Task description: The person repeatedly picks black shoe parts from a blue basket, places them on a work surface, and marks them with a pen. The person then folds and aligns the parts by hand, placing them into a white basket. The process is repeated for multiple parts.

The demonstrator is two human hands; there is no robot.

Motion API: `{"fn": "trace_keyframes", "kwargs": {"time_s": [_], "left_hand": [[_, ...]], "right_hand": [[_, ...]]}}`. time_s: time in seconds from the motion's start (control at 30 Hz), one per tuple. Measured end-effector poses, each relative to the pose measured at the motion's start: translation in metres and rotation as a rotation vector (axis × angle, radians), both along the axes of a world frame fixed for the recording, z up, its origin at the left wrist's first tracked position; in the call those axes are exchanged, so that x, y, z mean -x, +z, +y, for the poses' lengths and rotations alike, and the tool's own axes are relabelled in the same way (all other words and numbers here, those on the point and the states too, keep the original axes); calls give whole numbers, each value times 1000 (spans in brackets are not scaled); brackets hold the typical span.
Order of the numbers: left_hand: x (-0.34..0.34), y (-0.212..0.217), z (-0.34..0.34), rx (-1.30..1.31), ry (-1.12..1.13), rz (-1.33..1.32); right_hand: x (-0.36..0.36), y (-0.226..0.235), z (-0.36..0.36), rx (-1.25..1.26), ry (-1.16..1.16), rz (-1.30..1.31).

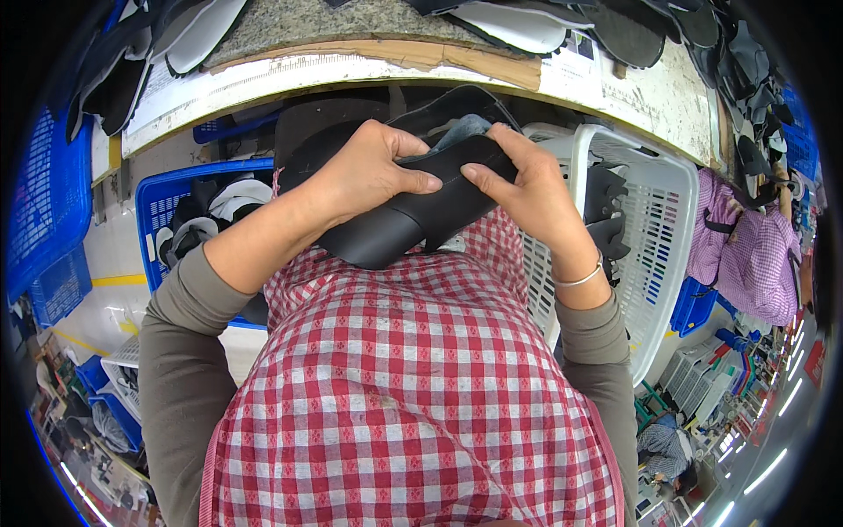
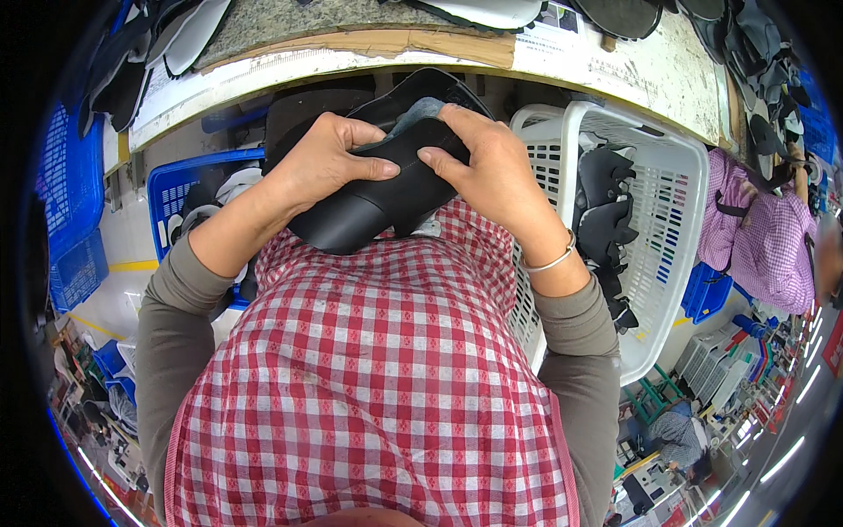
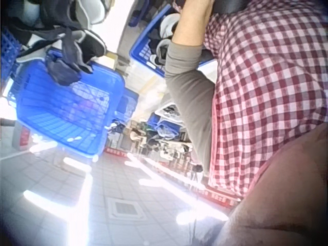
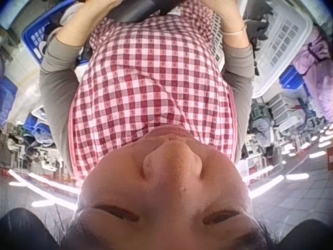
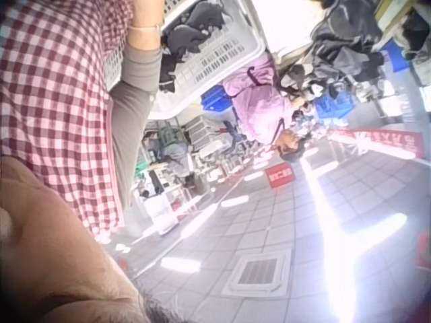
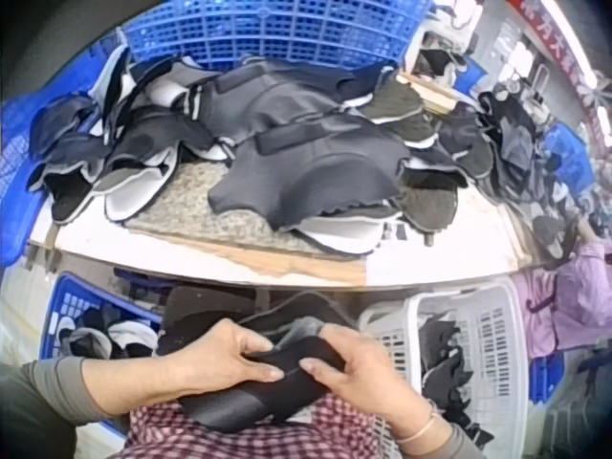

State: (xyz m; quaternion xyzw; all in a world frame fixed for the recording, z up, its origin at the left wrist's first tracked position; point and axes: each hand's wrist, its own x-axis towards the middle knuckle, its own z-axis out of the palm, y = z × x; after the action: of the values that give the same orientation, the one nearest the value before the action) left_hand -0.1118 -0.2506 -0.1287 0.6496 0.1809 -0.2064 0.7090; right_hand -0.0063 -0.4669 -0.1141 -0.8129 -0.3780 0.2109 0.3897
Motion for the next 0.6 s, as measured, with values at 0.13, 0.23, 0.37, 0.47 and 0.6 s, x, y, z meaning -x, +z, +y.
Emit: {"fn": "trace_keyframes", "kwargs": {"time_s": [0.13,0.23,0.37,0.47,0.6], "left_hand": [[-1,-3,-2,-112,-64,-87],[-3,-8,-3,7,-82,-153],[-3,-13,-4,-76,-109,-358],[-1,-14,-4,-108,-128,-391],[0,-13,-3,-69,-117,-308]], "right_hand": [[-2,0,0,4,-30,43],[-1,-1,-3,11,-29,16],[5,-9,-12,-74,-218,140],[8,-16,-17,-189,-319,269],[10,-20,-21,-214,-326,213]]}}
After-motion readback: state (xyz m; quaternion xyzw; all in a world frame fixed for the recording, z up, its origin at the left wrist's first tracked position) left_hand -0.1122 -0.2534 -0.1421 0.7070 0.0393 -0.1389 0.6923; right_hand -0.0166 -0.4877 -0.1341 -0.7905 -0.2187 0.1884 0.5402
